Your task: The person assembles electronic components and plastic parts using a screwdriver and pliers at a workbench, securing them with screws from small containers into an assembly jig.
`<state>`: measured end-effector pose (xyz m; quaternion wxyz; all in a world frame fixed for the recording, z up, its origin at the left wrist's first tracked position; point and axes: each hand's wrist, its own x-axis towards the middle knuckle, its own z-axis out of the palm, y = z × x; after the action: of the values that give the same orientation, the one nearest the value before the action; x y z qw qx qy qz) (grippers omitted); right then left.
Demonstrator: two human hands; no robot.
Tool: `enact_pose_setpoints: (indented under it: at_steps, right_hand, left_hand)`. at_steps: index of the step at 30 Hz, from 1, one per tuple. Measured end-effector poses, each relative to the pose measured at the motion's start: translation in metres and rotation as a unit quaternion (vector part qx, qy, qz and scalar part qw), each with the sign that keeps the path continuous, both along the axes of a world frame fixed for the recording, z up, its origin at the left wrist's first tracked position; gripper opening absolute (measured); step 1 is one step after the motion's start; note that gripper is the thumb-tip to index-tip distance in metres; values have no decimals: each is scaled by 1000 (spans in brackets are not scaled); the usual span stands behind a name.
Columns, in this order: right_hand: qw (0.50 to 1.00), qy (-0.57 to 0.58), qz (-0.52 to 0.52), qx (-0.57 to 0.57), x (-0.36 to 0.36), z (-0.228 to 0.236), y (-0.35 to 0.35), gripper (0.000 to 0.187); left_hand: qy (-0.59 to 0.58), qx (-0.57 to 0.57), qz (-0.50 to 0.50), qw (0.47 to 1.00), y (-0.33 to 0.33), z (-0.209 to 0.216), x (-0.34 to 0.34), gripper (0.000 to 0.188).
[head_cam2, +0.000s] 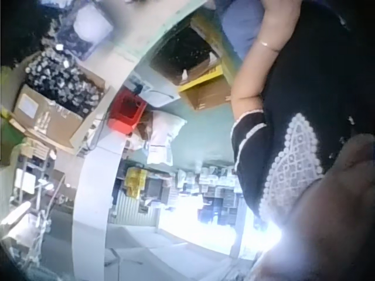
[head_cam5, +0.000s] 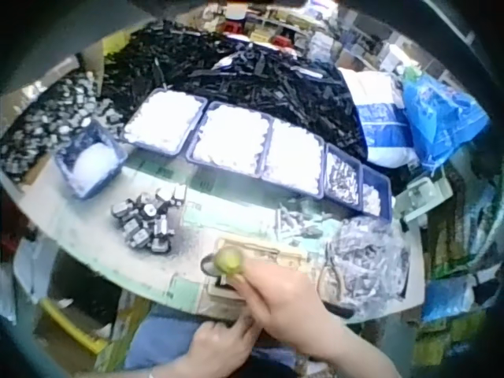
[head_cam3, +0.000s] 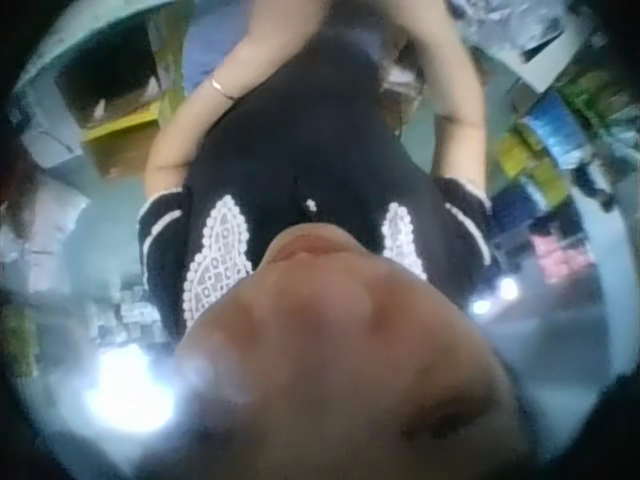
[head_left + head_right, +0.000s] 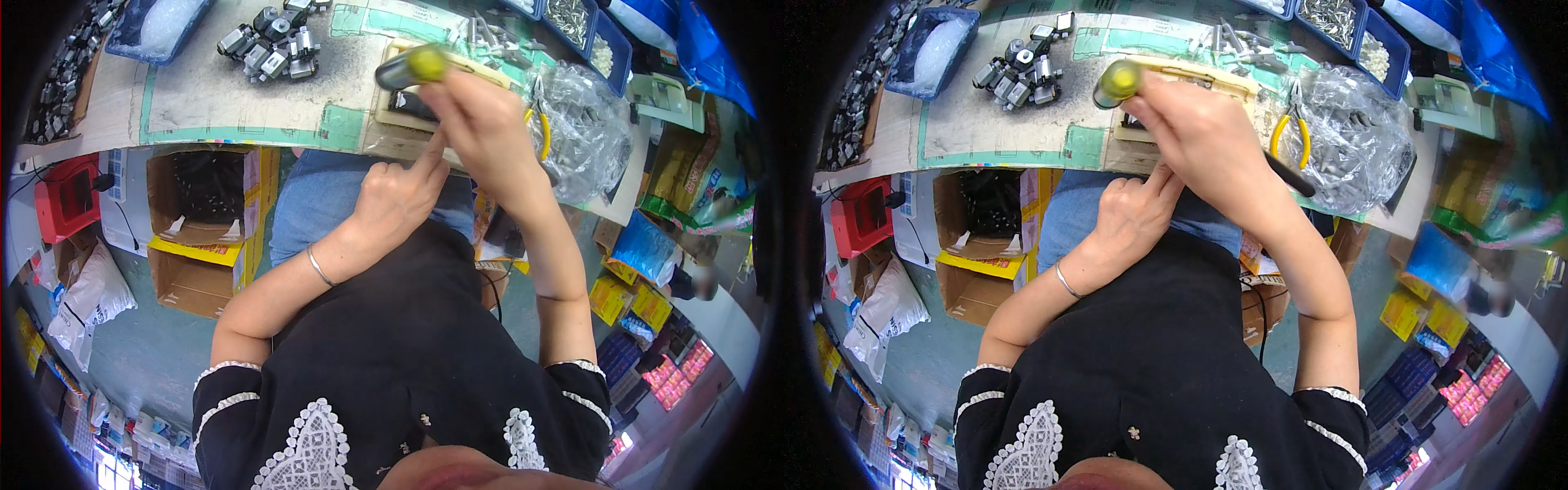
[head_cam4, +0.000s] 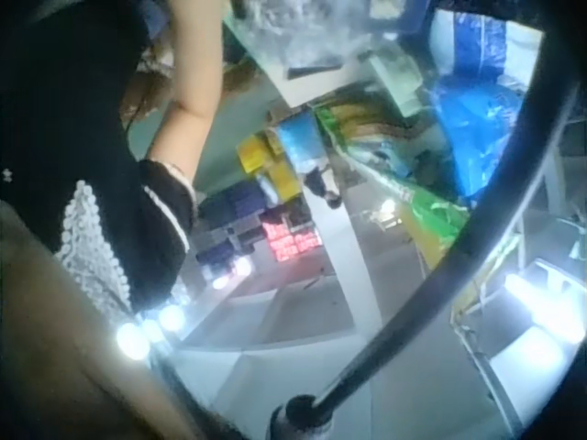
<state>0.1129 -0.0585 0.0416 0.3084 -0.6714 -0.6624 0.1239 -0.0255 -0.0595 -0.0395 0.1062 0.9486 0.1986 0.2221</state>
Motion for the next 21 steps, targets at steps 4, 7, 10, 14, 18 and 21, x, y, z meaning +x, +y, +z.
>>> enact_pose_setpoints:
  at_steps: [4, 7, 10, 14, 18, 21]
  right_hand:
    - [997, -41, -2, -69, 7, -9, 2, 22]
    - [979, 48, -192, -49, 29, 7, -23, 21]
    - [914, 20, -404, -37, 81, 10, -63, 43]
    - [826, -103, -547, -86, 162, -10, -124, 50]
    - [866, -278, -404, -103, 156, -9, -134, 33]
    - [908, -201, -323, -175, 100, -2, -104, 24]
  left_hand:
    - [-25, -20, -18, 999, 10, 4, 3, 10]
    - [-56, -201, -51, 977, 26, 25, 1, 19]
    - [-91, -269, -67, 956, 35, 34, 1, 20]
    - [-104, -212, -78, 969, 52, 48, 15, 31]
    - [-27, -60, -97, 993, 68, 43, 32, 32]
    - [-75, -126, -101, 984, 70, 39, 31, 36]
